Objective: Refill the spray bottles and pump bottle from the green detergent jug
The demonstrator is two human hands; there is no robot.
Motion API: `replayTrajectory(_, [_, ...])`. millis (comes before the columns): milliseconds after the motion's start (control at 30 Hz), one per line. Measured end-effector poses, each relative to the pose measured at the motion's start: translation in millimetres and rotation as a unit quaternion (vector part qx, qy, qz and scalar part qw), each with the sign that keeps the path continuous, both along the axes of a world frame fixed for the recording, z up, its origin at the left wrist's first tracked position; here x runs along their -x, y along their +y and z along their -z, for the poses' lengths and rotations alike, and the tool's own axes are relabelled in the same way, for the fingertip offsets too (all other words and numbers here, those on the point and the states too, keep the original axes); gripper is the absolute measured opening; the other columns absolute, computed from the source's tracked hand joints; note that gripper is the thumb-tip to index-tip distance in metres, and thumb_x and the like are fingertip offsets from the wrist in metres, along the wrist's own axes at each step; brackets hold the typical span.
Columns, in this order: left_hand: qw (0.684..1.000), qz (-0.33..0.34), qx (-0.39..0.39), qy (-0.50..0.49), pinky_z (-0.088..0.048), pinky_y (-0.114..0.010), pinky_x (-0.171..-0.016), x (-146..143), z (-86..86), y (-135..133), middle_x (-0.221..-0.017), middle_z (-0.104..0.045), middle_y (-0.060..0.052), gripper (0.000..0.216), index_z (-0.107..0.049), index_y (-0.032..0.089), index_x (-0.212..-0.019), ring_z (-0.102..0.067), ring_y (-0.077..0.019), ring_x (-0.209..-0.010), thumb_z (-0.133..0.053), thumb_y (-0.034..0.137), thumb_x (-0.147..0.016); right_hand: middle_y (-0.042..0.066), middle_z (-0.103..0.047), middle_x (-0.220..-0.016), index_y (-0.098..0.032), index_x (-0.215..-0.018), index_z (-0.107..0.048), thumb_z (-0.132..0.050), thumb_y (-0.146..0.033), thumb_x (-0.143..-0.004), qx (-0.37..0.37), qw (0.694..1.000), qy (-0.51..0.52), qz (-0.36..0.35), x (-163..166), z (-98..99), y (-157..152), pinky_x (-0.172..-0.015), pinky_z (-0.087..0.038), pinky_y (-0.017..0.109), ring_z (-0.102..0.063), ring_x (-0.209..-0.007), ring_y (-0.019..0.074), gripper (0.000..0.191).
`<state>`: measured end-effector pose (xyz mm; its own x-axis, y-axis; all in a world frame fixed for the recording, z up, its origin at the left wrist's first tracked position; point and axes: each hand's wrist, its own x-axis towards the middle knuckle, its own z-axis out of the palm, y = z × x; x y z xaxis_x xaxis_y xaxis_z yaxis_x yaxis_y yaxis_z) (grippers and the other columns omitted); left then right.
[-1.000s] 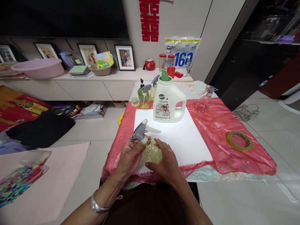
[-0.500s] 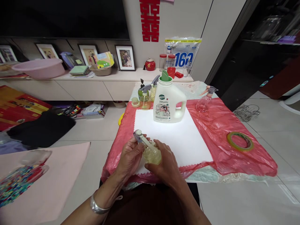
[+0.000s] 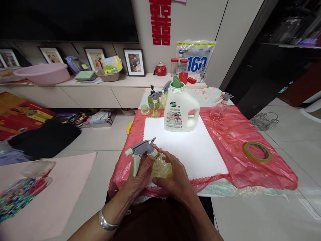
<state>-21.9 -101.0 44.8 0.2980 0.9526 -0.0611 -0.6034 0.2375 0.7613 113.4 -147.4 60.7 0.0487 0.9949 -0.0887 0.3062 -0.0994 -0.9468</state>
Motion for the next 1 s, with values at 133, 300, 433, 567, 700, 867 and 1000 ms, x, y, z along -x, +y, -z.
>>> replayTrajectory(133, [0.999, -0.01, 0.038, -0.015, -0.052, -0.039, -0.098, 1, 1.7, 3, -0.099, -0.075, -0.005, 0.041, -0.072, 0.02, -0.105, -0.07, -0.0247, -0.102, -0.088, 0.034, -0.069, 0.005, -0.065, -0.131, -0.025, -0.137, -0.052, -0.077, -0.021, -0.061, 0.01, 0.999, 0.029, -0.009, 1, 0.9, -1, -0.099, -0.05, 0.041, -0.063, -0.113, 0.0244, 0.08])
replayTrajectory(300, [0.998, 0.002, 0.057, -0.041, -0.051, -0.041, -0.1, 0, 1.1, 6, -0.091, -0.077, -0.004, 0.039, -0.075, 0.02, -0.095, -0.072, -0.0261, -0.099, -0.09, 0.038, -0.064, 0.006, -0.067, -0.127, -0.022, -0.137, -0.052, -0.079, -0.023, -0.06, 0.027, 0.997, 0.071, -0.005, 2, -0.8, -3, -0.097, -0.051, 0.041, -0.064, -0.111, 0.0249, 0.082])
replayTrajectory(433, [0.998, -0.018, 0.056, -0.038, -0.052, -0.042, -0.099, -5, 3.0, 4, -0.098, -0.078, -0.007, 0.038, -0.074, 0.019, -0.099, -0.072, -0.0268, -0.101, -0.086, 0.04, -0.07, 0.008, -0.067, -0.127, -0.02, -0.137, -0.051, -0.078, -0.024, -0.061, 0.016, 0.998, 0.061, 0.02, 6, 3.6, -1, -0.093, -0.053, 0.042, -0.066, -0.107, 0.0257, 0.081])
replayTrajectory(567, [0.998, -0.029, 0.04, -0.037, -0.056, -0.04, -0.093, -10, 0.3, 0, -0.102, -0.078, -0.007, 0.041, -0.073, 0.019, -0.101, -0.073, -0.0251, -0.095, -0.088, 0.037, -0.067, 0.009, -0.063, -0.134, -0.023, -0.139, -0.049, -0.077, -0.028, -0.064, -0.027, 0.999, -0.016, 0.041, 9, 7.3, 0, -0.097, -0.053, 0.044, -0.063, -0.115, 0.028, 0.08])
replayTrajectory(700, [0.998, -0.016, 0.053, -0.038, -0.057, -0.04, -0.088, -9, -4.5, 0, -0.098, -0.078, -0.007, 0.043, -0.074, 0.018, -0.098, -0.074, -0.0253, -0.089, -0.091, 0.036, -0.063, 0.007, -0.063, -0.133, -0.026, -0.138, -0.051, -0.075, -0.026, -0.063, -0.032, 0.998, -0.038, 0.034, 9, 5.2, -1, -0.098, -0.052, 0.045, -0.062, -0.117, 0.0283, 0.079])
replayTrajectory(867, [0.998, 0.032, 0.039, -0.04, -0.055, -0.043, -0.089, -5, -10.9, 2, -0.094, -0.078, -0.01, 0.044, -0.076, 0.016, -0.098, -0.073, -0.0294, -0.092, -0.09, 0.039, -0.064, 0.008, -0.066, -0.127, -0.023, -0.138, -0.051, -0.073, -0.021, -0.059, 0.011, 1.0, -0.011, 0.021, 5, 3.2, -2, -0.094, -0.054, 0.045, -0.064, -0.111, 0.0289, 0.082])
replayTrajectory(1000, [0.998, 0.043, 0.029, 0.024, -0.052, -0.042, -0.091, -11, -3.0, -3, -0.106, -0.075, -0.012, 0.05, -0.072, 0.018, -0.108, -0.069, -0.0301, -0.1, -0.087, 0.045, -0.068, 0.005, -0.067, -0.127, -0.025, -0.133, -0.054, -0.071, -0.017, -0.06, 0.013, 0.997, 0.066, 0.022, 1, 3.3, -2, -0.092, -0.055, 0.041, -0.066, -0.108, 0.0268, 0.075])
